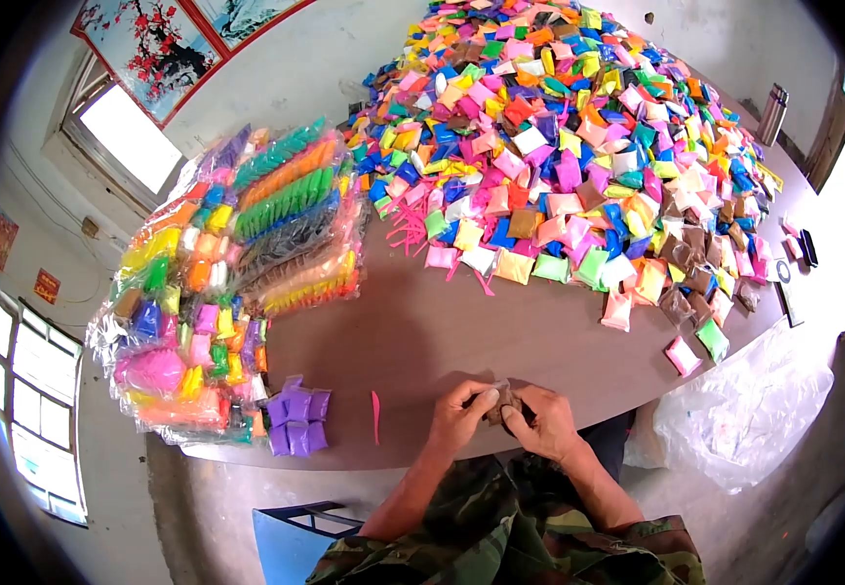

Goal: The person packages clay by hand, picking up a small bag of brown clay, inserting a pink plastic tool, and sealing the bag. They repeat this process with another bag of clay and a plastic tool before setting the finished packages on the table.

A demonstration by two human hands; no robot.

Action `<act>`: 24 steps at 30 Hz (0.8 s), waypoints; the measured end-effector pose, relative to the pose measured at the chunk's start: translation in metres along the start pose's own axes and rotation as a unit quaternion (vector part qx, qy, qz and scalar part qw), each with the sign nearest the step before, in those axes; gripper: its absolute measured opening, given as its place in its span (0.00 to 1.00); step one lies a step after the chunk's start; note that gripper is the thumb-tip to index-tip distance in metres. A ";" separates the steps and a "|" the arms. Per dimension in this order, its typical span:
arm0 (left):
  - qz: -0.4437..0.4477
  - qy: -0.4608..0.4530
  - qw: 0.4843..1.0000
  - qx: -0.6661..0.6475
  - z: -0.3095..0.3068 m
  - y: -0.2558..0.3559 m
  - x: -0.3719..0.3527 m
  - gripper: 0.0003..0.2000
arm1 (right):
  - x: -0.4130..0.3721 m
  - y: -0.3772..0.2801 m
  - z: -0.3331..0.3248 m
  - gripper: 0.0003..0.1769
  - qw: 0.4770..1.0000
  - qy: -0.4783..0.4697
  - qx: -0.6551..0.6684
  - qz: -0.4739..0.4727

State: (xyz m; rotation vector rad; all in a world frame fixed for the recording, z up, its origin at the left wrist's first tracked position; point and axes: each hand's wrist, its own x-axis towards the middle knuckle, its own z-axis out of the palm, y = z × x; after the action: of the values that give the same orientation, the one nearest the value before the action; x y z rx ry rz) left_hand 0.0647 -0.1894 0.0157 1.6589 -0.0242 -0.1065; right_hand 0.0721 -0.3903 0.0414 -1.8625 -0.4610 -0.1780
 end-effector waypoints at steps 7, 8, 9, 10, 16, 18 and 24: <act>-0.015 0.013 0.999 -0.032 0.009 0.024 -0.002 0.10 | -0.002 0.003 0.003 0.07 1.000 0.005 0.019 0.022; -0.016 0.025 1.000 0.004 0.011 0.028 -0.002 0.09 | -0.004 0.010 0.005 0.07 1.000 -0.001 0.008 0.012; -0.016 0.025 1.000 0.003 0.009 0.025 -0.001 0.09 | -0.005 0.014 0.006 0.07 1.000 -0.007 -0.003 0.000; -0.007 0.004 1.000 0.022 0.006 0.019 -0.001 0.09 | -0.005 0.015 0.006 0.07 1.000 -0.007 -0.004 0.000; -0.015 0.000 1.000 -0.027 0.001 0.007 0.000 0.09 | -0.001 0.003 0.005 0.10 1.000 -0.006 -0.016 -0.006; -0.018 0.012 0.999 -0.043 -0.001 0.001 0.000 0.09 | -0.002 0.006 0.007 0.11 0.999 -0.012 -0.050 -0.017; -0.007 0.013 1.000 0.026 0.004 0.026 -0.001 0.08 | -0.005 0.013 0.007 0.09 1.000 0.007 -0.006 -0.016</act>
State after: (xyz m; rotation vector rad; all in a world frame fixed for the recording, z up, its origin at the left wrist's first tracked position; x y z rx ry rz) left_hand 0.0646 -0.1961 0.0416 1.7127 0.0043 -0.0956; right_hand 0.0721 -0.3878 0.0261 -1.8655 -0.4806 -0.2167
